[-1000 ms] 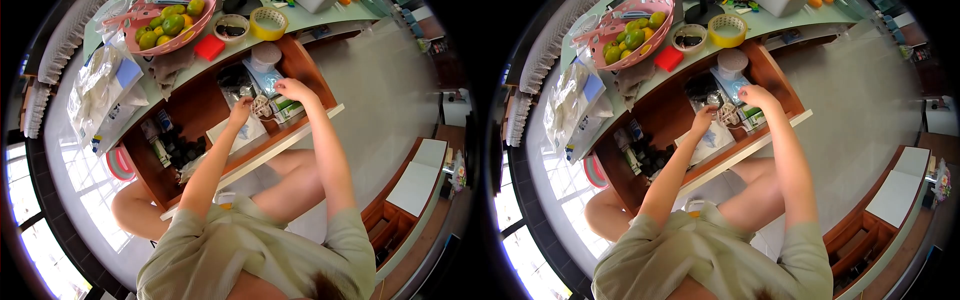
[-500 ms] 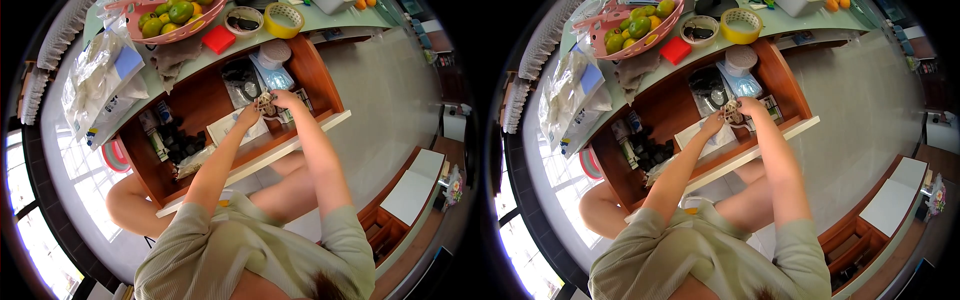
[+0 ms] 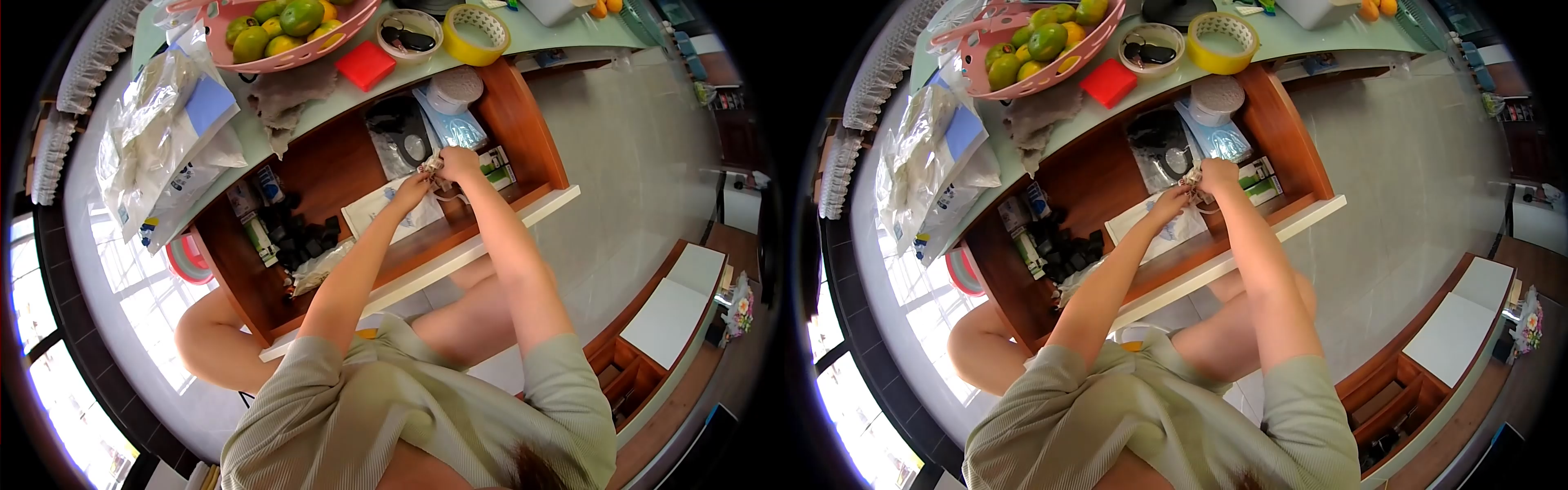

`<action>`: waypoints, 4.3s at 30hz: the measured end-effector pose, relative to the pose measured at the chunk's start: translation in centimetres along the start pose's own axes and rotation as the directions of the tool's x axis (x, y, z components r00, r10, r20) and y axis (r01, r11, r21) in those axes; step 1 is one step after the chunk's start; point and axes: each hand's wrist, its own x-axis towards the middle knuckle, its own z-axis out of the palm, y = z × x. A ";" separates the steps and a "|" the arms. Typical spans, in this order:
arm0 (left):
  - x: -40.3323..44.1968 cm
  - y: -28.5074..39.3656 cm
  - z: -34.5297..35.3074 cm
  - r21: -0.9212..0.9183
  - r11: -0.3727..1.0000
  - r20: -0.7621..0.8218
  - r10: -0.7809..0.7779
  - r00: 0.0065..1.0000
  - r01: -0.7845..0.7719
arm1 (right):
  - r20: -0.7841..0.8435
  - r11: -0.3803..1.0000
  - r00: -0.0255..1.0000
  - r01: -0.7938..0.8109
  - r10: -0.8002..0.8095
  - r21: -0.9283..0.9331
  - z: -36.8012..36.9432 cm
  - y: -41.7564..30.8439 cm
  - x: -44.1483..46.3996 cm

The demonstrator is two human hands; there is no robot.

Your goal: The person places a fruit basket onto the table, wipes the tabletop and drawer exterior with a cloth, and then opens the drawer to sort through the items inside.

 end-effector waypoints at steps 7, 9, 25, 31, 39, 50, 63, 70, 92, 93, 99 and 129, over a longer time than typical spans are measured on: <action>-1.7 1.0 -2.2 0.012 0.985 -0.234 0.170 0.957 -0.173 | -0.258 0.920 0.965 0.065 0.040 0.387 -1.6 -0.7 -1.1; -2.7 2.6 -2.3 -0.109 0.976 -0.236 0.158 0.959 -0.188 | -0.187 0.829 0.982 0.090 0.018 0.552 -1.8 -0.8 -0.8; -11.1 10.4 -2.0 0.675 0.437 0.017 0.797 0.604 -0.595 | -0.557 0.834 0.783 0.483 -0.277 0.265 -4.3 -4.6 -7.5; -12.1 13.9 -5.1 0.559 0.571 -0.018 0.733 0.680 -0.601 | -0.287 0.799 0.797 0.584 -0.531 0.143 -5.5 -6.1 -9.5; -11.4 11.3 -7.4 -0.091 0.906 -0.201 0.391 0.898 -0.414 | -0.405 0.216 0.850 0.489 -0.338 0.845 -8.0 -6.5 -10.8; -12.4 14.2 -4.4 0.458 0.777 -0.209 0.566 0.798 -0.431 | -0.744 0.652 0.668 0.553 0.026 0.519 -9.2 -5.9 -10.5; -10.7 19.7 -6.6 0.038 0.907 -0.211 0.418 0.884 -0.419 | -0.609 0.410 0.723 0.689 -0.327 0.598 -14.2 -3.7 -10.5; -9.2 25.2 -4.1 -0.096 0.817 -0.253 0.533 0.807 -0.569 | -0.781 -0.027 0.612 0.789 0.121 0.614 -17.3 -2.8 -8.6; 0.5 29.8 0.4 0.740 0.340 -0.266 0.940 0.212 -0.580 | -0.910 0.874 0.405 0.470 -0.092 0.121 -18.3 -0.8 -5.1; 0.8 29.6 0.3 0.788 0.286 -0.201 0.957 0.211 -0.546 | -0.910 0.892 0.404 0.439 -0.089 0.107 -18.2 -0.8 -5.1; 1.3 29.1 0.0 0.888 0.078 0.028 0.974 0.224 -0.453 | -0.924 0.916 0.379 0.385 -0.045 0.113 -18.1 -0.6 -5.0; -8.7 6.2 -3.2 0.722 0.636 -0.195 0.564 0.803 -0.271 | -0.388 0.765 0.895 0.407 -0.223 0.499 -7.4 -2.1 -6.0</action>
